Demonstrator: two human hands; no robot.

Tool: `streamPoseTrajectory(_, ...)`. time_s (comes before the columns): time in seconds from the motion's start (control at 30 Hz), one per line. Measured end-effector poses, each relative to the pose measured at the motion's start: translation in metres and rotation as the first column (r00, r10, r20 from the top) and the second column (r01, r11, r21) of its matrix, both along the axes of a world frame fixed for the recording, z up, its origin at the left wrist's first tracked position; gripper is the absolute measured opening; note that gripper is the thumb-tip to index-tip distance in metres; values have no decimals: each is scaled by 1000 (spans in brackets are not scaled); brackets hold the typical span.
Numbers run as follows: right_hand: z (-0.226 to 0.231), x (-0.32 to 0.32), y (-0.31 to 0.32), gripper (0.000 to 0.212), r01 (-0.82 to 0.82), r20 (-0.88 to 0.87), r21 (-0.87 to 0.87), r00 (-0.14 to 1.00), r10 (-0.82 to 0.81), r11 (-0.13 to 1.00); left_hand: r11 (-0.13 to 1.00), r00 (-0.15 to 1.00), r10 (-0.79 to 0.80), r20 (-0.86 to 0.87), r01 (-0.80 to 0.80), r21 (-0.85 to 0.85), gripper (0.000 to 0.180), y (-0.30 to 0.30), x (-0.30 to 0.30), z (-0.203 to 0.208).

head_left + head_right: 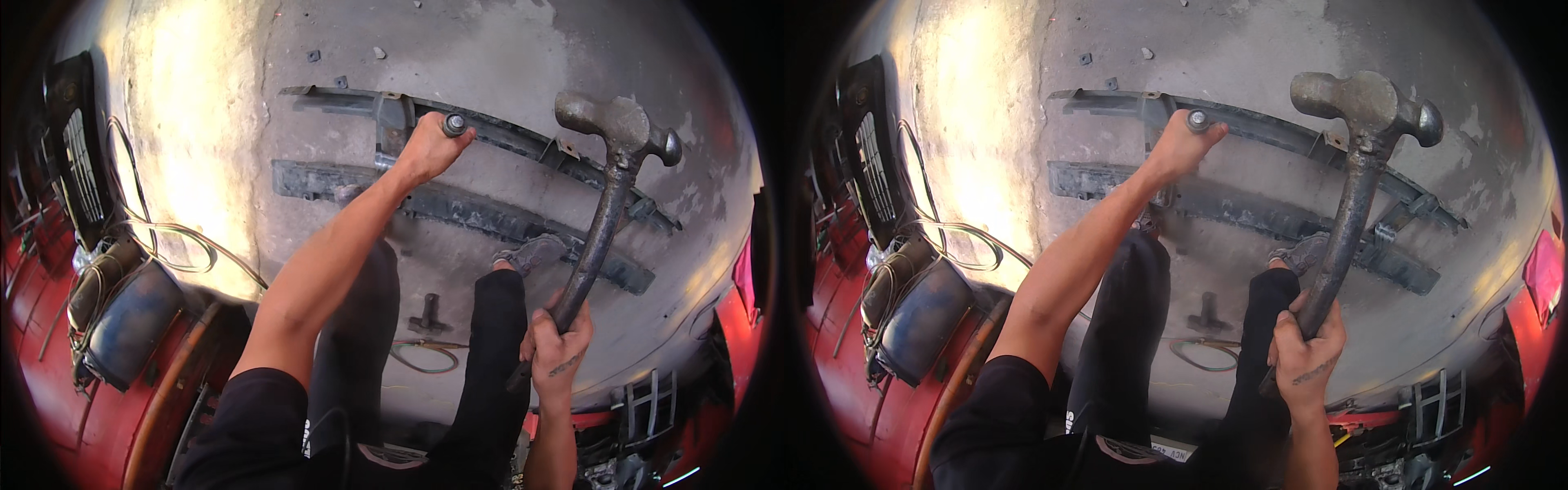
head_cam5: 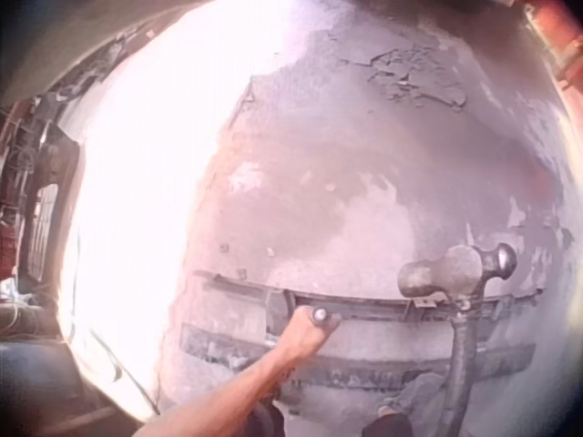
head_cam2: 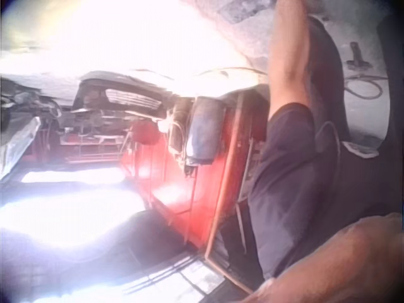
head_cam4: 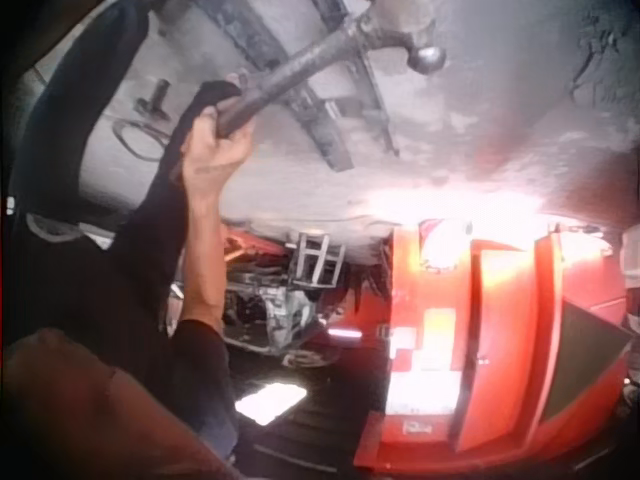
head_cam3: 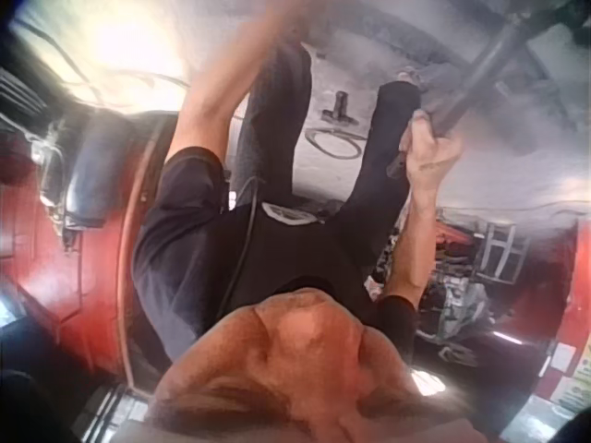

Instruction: The person uses a welding torch to join sections of a metal frame on the floor, then uses a hammer and a metal punch to shape and align the welded joints. The person repositions the frame and continues hammering to flatten and align the structure.

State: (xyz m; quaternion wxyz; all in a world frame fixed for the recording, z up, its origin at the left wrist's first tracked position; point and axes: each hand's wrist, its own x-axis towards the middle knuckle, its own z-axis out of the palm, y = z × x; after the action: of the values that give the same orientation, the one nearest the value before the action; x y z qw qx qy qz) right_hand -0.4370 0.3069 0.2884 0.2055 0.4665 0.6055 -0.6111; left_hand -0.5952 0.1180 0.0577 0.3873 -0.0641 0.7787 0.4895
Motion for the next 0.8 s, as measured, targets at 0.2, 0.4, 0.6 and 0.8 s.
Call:
streamPoseTrajectory(0.2, -6, 26, -1, 12, 34, 87, -124, 996, -23, 992, 996, 997, -59, 41, 62, -59, 36, 2, 13, -15)
streamPoseTrajectory(0.4, -6, 34, -4, 13, 21, 138, -123, 990, -4, 992, 994, 996, -63, 56, 68, -87, 36, -2, 15, -15)
streamPoseTrajectory(0.6, -7, 15, -9, 12, -88, 112, -129, 988, 103, 988, 993, 997, -65, 29, 67, -93, 37, -6, 18, -26)
streamPoseTrajectory(0.8, -44, -3, -12, 11, -449, 46, 138, 893, 447, 883, 997, 998, -53, -21, 52, -62, 36, -2, 19, -36)
